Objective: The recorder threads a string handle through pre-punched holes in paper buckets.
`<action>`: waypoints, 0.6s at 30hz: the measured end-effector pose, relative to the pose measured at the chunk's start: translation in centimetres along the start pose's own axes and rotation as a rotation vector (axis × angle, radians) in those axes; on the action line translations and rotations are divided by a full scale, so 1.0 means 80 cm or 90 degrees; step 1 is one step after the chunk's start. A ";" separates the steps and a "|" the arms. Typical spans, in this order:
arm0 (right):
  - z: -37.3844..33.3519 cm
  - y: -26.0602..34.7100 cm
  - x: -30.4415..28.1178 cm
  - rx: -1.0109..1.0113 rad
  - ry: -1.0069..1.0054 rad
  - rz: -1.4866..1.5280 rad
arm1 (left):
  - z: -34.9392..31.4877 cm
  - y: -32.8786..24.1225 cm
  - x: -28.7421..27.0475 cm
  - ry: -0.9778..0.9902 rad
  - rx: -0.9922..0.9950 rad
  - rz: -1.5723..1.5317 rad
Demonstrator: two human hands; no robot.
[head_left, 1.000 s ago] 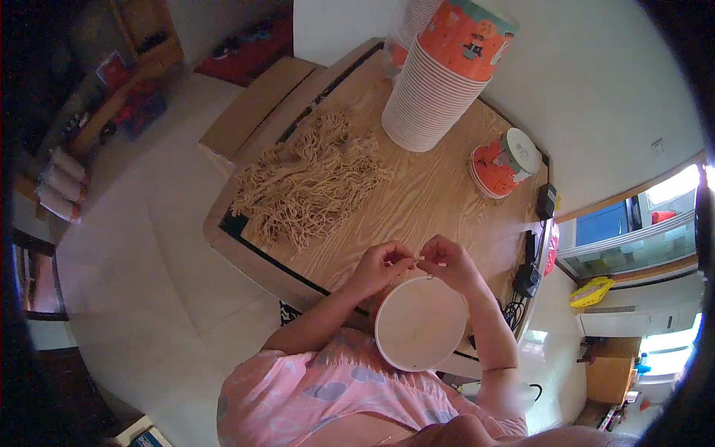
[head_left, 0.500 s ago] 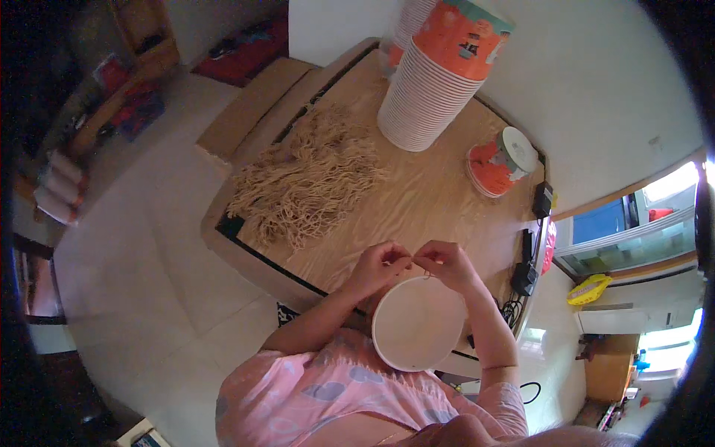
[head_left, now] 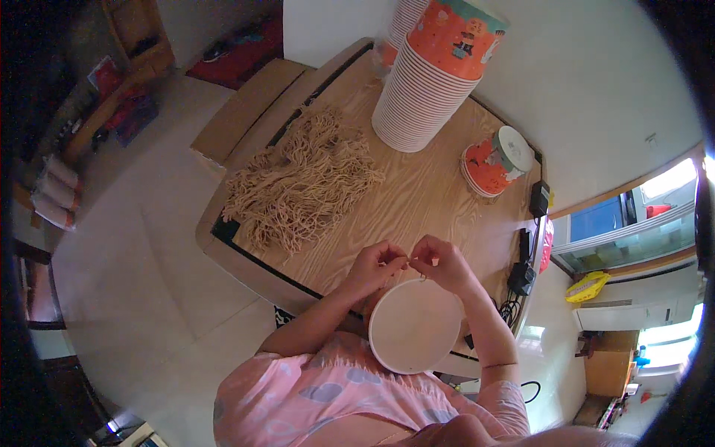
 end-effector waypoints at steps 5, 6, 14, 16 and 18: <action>0.001 0.002 -0.001 -0.003 -0.003 -0.034 | 0.002 0.000 0.003 -0.015 -0.008 -0.037; 0.000 0.001 -0.002 0.020 -0.003 -0.026 | 0.003 -0.001 0.003 -0.014 -0.007 -0.036; 0.001 -0.002 -0.005 0.014 -0.023 -0.056 | 0.006 0.006 0.004 0.003 -0.014 0.022; -0.001 -0.001 -0.007 0.027 -0.006 -0.081 | 0.007 0.010 0.004 0.006 -0.007 0.030; -0.002 0.002 -0.007 0.026 0.002 -0.072 | 0.006 0.011 0.005 0.008 -0.001 0.036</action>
Point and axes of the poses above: each hand's wrist, its own z-axis towards the middle knuckle, its own x-axis out of the palm, y = z × x, the point moved 1 cm from there along z, towards the middle knuckle, and after that the axes turned 14 degrees about z, right-handed, at the moved point
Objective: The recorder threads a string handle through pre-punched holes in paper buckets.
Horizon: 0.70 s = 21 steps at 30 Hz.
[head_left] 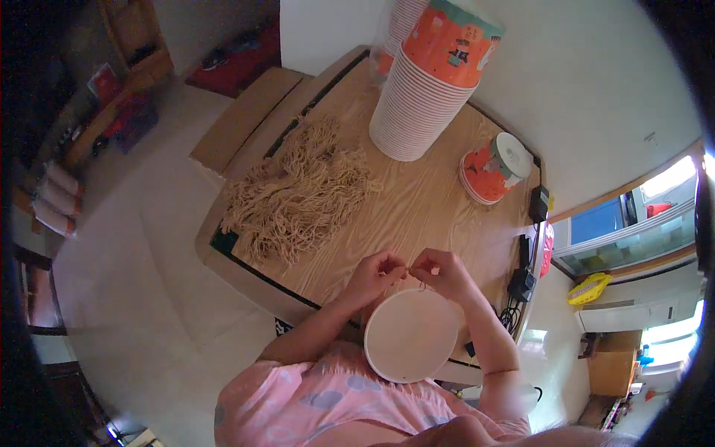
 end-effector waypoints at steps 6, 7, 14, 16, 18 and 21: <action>0.001 0.002 0.001 -0.004 0.014 0.002 | -0.003 -0.003 -0.001 -0.016 -0.016 -0.032; 0.001 0.002 0.001 0.002 0.012 0.004 | -0.002 -0.004 -0.002 -0.013 -0.022 -0.038; 0.002 0.002 0.005 0.010 -0.003 0.033 | -0.004 -0.005 -0.005 -0.006 -0.028 -0.050; 0.002 -0.005 0.003 0.009 -0.027 0.001 | -0.004 -0.006 -0.005 -0.004 -0.026 -0.043; 0.002 -0.007 0.001 -0.001 -0.019 0.000 | -0.003 -0.006 -0.004 -0.003 -0.026 -0.035; 0.001 0.000 0.001 -0.002 -0.005 0.005 | -0.003 -0.002 -0.004 0.008 -0.030 -0.065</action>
Point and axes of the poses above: each hand's wrist, its own z-axis towards the middle knuckle, its own x-axis out of the palm, y = z × x, the point moved 1 cm from there along z, towards the middle knuckle, and after that the axes turned 14 degrees about z, right-handed, at the moved point
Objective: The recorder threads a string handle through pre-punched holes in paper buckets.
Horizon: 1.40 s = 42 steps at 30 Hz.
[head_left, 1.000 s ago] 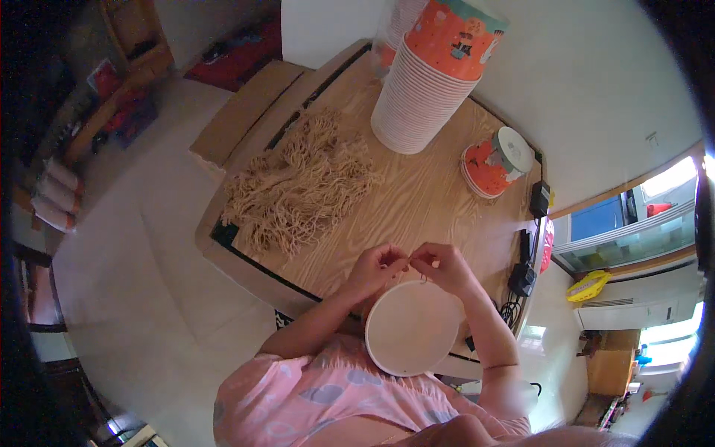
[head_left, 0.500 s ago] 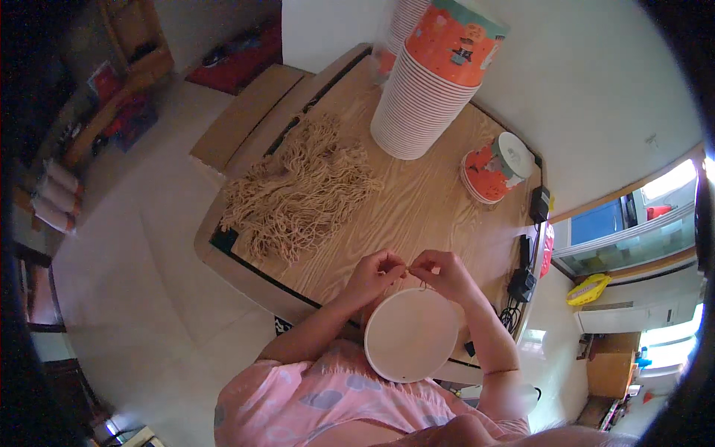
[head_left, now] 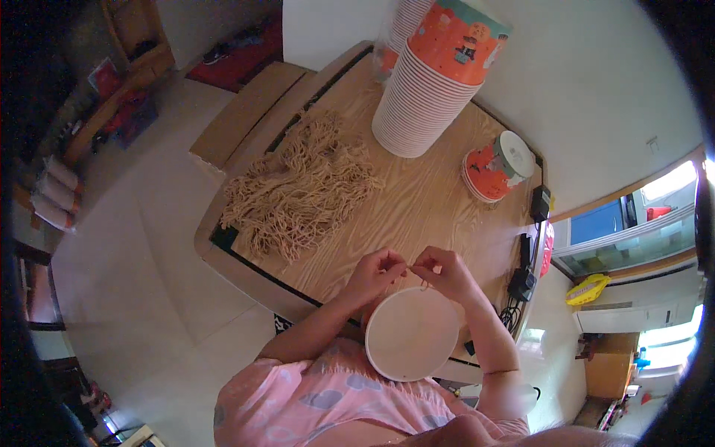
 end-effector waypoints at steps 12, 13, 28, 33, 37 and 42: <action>-0.003 -0.003 0.002 -0.013 0.016 0.025 | -0.001 0.001 0.002 -0.002 0.006 0.009; -0.003 -0.003 0.002 -0.018 0.022 0.026 | -0.001 -0.001 0.003 -0.004 0.014 0.012; 0.003 0.002 0.001 0.023 0.042 0.024 | -0.002 -0.009 0.002 -0.003 -0.032 0.004; 0.008 0.004 -0.001 0.038 0.047 -0.008 | 0.005 0.007 0.005 -0.026 0.024 -0.040; 0.014 -0.017 -0.003 0.041 0.060 0.078 | 0.012 0.012 0.001 0.005 -0.012 -0.003; 0.020 -0.030 -0.003 0.098 0.076 0.115 | 0.015 0.014 0.001 -0.004 -0.030 -0.040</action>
Point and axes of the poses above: each hand's wrist, its own z-axis towards the middle knuckle, its own x-axis out of the palm, y = z × x, the point moved 1 cm from there along z, towards the middle knuckle, and after that the axes turned 14 degrees about z, right-handed, at the moved point
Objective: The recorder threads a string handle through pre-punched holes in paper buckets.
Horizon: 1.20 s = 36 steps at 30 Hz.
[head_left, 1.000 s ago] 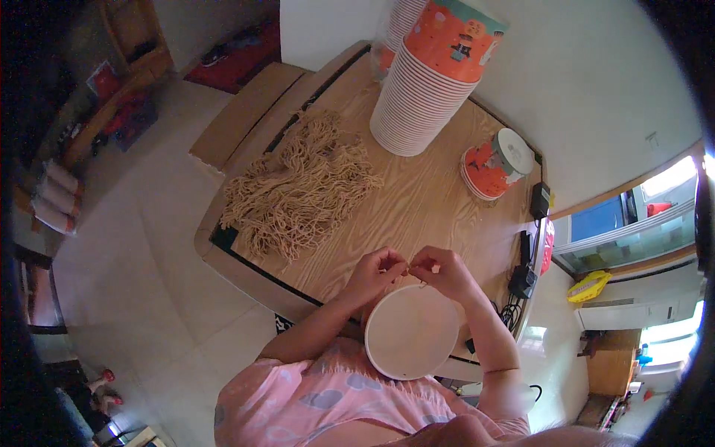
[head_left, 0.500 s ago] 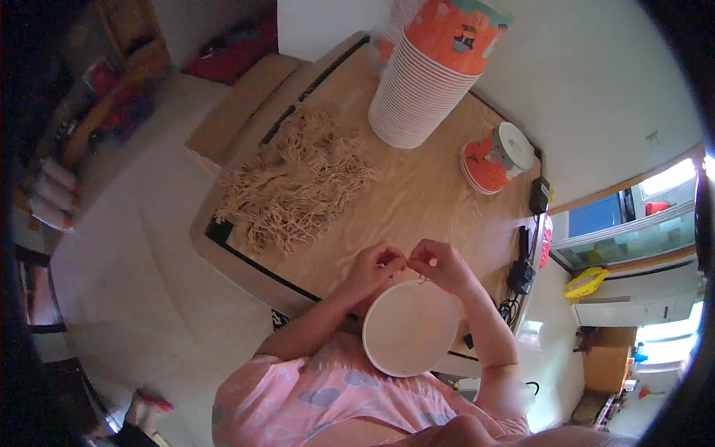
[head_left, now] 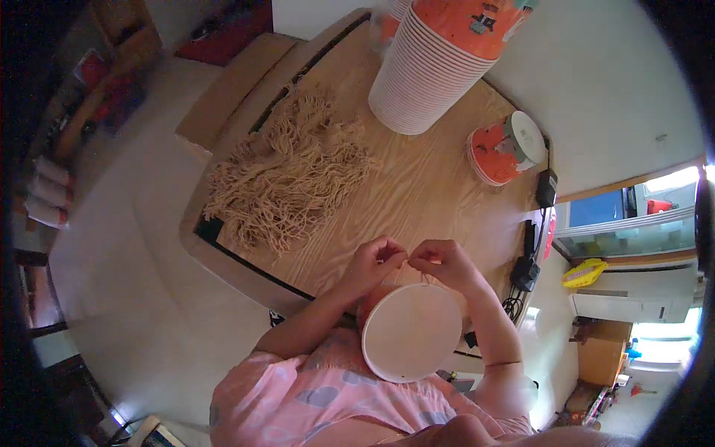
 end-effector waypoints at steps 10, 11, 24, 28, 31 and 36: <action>-0.015 0.024 0.007 -0.028 -0.077 -0.043 | -0.001 -0.018 -0.009 0.027 0.041 0.067; -0.015 0.023 0.007 -0.027 -0.077 -0.041 | -0.002 -0.020 -0.009 0.029 0.044 0.077; -0.010 0.009 0.000 -0.020 -0.041 -0.018 | 0.000 -0.017 -0.005 -0.010 0.050 0.135; -0.004 0.003 0.000 0.014 0.003 0.035 | 0.002 -0.007 -0.003 -0.041 0.076 0.136; 0.001 -0.005 0.000 0.052 0.021 0.074 | 0.004 -0.010 -0.004 -0.052 0.080 0.131; 0.003 -0.006 0.000 0.085 0.031 0.122 | 0.005 -0.015 -0.006 -0.066 0.109 0.217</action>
Point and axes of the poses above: each hand's wrist, its own z-axis towards the middle knuckle, its own x-axis out of the palm, y = z × x, the point moved 1 cm from there along z, towards the middle knuckle, and after that the axes turned 14 degrees about z, right-handed, at the moved point
